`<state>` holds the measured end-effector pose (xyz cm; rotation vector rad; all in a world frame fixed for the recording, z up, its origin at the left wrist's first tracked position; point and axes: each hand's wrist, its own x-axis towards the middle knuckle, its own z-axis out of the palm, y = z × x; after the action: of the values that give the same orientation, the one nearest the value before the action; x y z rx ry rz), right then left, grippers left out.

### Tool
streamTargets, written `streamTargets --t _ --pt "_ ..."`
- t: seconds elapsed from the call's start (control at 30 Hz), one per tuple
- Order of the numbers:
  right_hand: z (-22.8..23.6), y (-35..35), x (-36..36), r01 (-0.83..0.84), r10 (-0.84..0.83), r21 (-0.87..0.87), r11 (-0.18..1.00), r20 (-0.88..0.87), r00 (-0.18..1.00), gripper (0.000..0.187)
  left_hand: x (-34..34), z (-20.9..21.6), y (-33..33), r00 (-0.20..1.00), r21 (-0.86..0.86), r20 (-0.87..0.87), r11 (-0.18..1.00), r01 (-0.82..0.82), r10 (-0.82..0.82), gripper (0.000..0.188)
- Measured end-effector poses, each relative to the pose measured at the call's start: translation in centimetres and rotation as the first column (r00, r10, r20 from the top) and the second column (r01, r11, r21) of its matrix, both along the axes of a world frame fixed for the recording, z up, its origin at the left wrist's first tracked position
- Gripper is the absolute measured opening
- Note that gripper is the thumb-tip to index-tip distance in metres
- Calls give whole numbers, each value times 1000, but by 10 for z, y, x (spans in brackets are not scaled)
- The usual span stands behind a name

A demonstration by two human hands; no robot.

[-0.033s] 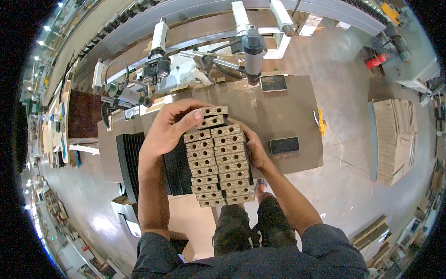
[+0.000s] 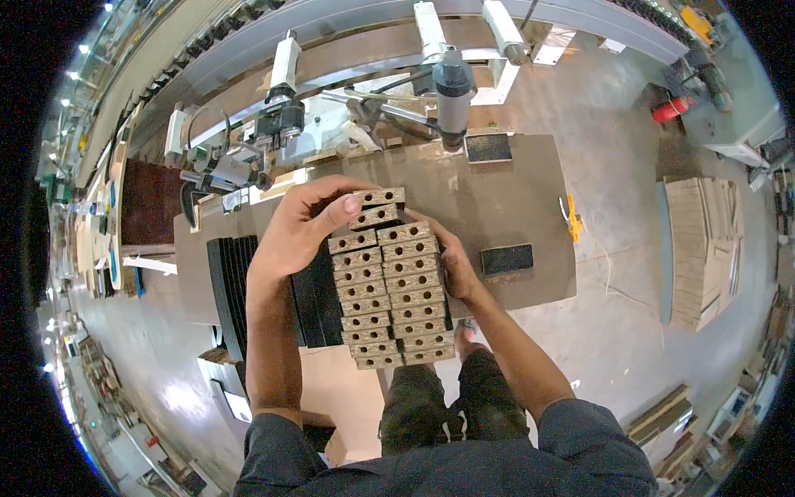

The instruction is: The person picks up and arranges black wooden blocks on a workbench, then lifts and inspects a large stack of smaller light-colored wooden blocks.

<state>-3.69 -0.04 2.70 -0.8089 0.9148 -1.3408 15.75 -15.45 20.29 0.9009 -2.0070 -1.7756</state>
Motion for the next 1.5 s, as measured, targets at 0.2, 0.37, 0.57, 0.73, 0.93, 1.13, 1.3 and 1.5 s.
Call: streamTargets --t 0.2,0.37,0.57,0.73,0.93,1.13,1.3,1.5 --pt "-10 -1 2 5 -10 102 995 44 999 140 16 -15 -1 995 -76 -73 994 -78 72 40" --pt "-20 0 4 52 -58 112 992 55 997 138 13 -35 6 963 -83 -197 975 -204 184 47" --pt "-6 -3 6 50 -53 105 993 24 998 138 19 -68 9 918 126 -280 959 -256 282 56" --pt "9 -5 8 65 -69 78 995 43 997 138 10 -76 17 879 168 -349 945 -281 323 67" --pt "17 -3 2 27 -26 63 998 -27 999 126 2 -72 30 839 162 -372 918 -363 398 64" --pt "7 -9 -1 190 -229 -223 956 -164 959 112 -3 -71 37 787 190 -407 885 -424 464 60" --pt "44 -10 1 194 -196 -184 964 4 980 118 -2 -73 36 756 273 -500 905 -325 422 36" --pt "77 -9 3 171 -162 -149 974 68 984 131 -8 -76 43 710 270 -509 874 -405 487 38"
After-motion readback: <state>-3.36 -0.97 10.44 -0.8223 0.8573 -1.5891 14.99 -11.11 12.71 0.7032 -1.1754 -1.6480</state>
